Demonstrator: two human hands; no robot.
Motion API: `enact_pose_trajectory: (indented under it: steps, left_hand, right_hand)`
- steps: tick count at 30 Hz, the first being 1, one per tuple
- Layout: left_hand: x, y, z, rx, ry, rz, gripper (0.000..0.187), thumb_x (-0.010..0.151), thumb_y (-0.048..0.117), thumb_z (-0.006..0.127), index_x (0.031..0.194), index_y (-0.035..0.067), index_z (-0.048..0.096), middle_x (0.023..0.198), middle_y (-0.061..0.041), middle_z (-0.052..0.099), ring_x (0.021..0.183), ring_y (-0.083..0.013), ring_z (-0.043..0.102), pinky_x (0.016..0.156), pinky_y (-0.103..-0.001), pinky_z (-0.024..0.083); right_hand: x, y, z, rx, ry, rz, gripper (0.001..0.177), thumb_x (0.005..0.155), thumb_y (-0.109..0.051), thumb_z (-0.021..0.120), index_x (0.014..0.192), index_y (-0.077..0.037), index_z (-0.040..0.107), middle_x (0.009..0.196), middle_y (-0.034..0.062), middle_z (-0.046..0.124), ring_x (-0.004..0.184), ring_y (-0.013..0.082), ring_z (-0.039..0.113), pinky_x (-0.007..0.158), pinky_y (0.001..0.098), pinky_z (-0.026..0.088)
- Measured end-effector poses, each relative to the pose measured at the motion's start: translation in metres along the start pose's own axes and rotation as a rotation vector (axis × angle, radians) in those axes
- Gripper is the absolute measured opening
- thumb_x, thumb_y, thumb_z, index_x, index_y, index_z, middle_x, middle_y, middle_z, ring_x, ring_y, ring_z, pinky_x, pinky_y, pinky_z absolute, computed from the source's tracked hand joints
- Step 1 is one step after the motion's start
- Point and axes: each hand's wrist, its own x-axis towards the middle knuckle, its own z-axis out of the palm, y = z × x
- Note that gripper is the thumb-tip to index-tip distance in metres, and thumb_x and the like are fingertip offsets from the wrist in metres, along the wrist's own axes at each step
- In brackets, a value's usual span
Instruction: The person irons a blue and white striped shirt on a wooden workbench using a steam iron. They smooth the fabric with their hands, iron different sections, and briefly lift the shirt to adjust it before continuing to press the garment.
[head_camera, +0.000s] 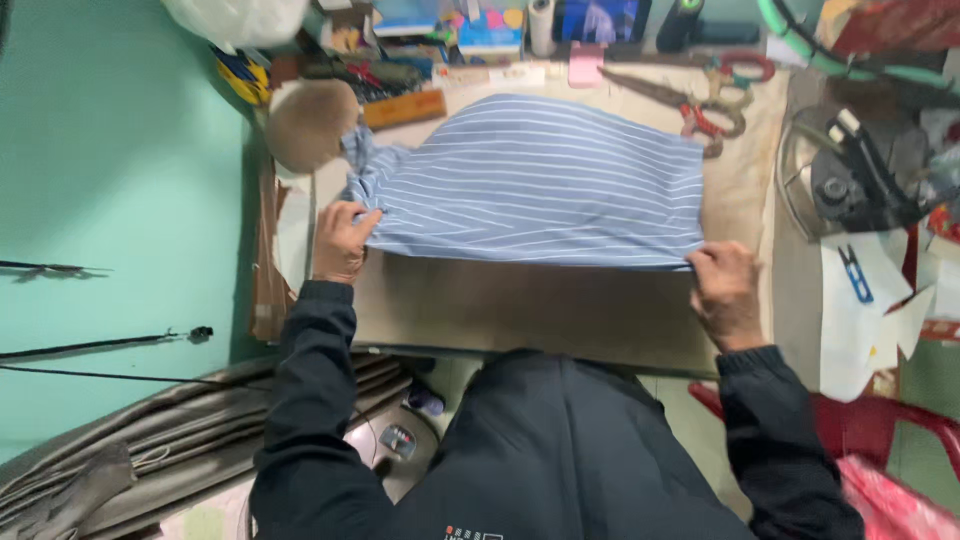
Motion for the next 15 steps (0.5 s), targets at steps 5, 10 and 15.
enact_pose_trajectory:
  steps: [5,10,15]
  left_hand:
    - [-0.052,0.024,0.012,-0.026,-0.175,0.027,0.005,0.094,0.018,0.070,0.096,0.023,0.069,0.102,-0.003,0.058,0.106,-0.0253,0.057,0.089,-0.040,0.046]
    - [-0.087,0.026,0.003,0.057,-0.334,-0.003,0.009,0.089,0.022,0.077,0.090,0.024,0.069,0.099,0.002,0.058,0.108,-0.0206,0.056,0.095,-0.040,0.047]
    - [-0.108,0.069,-0.003,0.017,-0.558,-0.182,0.060,0.060,0.007,0.082,0.118,0.015,0.069,0.129,-0.015,0.060,0.131,-0.0384,0.047,0.103,-0.062,0.035]
  right_hand:
    - [-0.061,-0.037,0.056,0.024,-0.084,0.007,0.028,0.069,-0.011,0.071,0.094,-0.022,0.065,0.109,0.0007,0.056,0.114,0.0262,0.054,0.095,0.0390,0.042]
    - [-0.105,-0.071,0.072,0.059,-0.169,0.006,0.015,0.080,-0.014,0.066,0.092,-0.023,0.062,0.105,-0.0011,0.057,0.113,0.0243,0.056,0.097,0.0392,0.042]
    - [-0.114,-0.058,0.066,0.516,-0.375,0.279,0.032,0.079,-0.005,0.065,0.110,-0.014,0.068,0.111,0.0093,0.061,0.107,0.0313,0.061,0.090,0.0418,0.049]
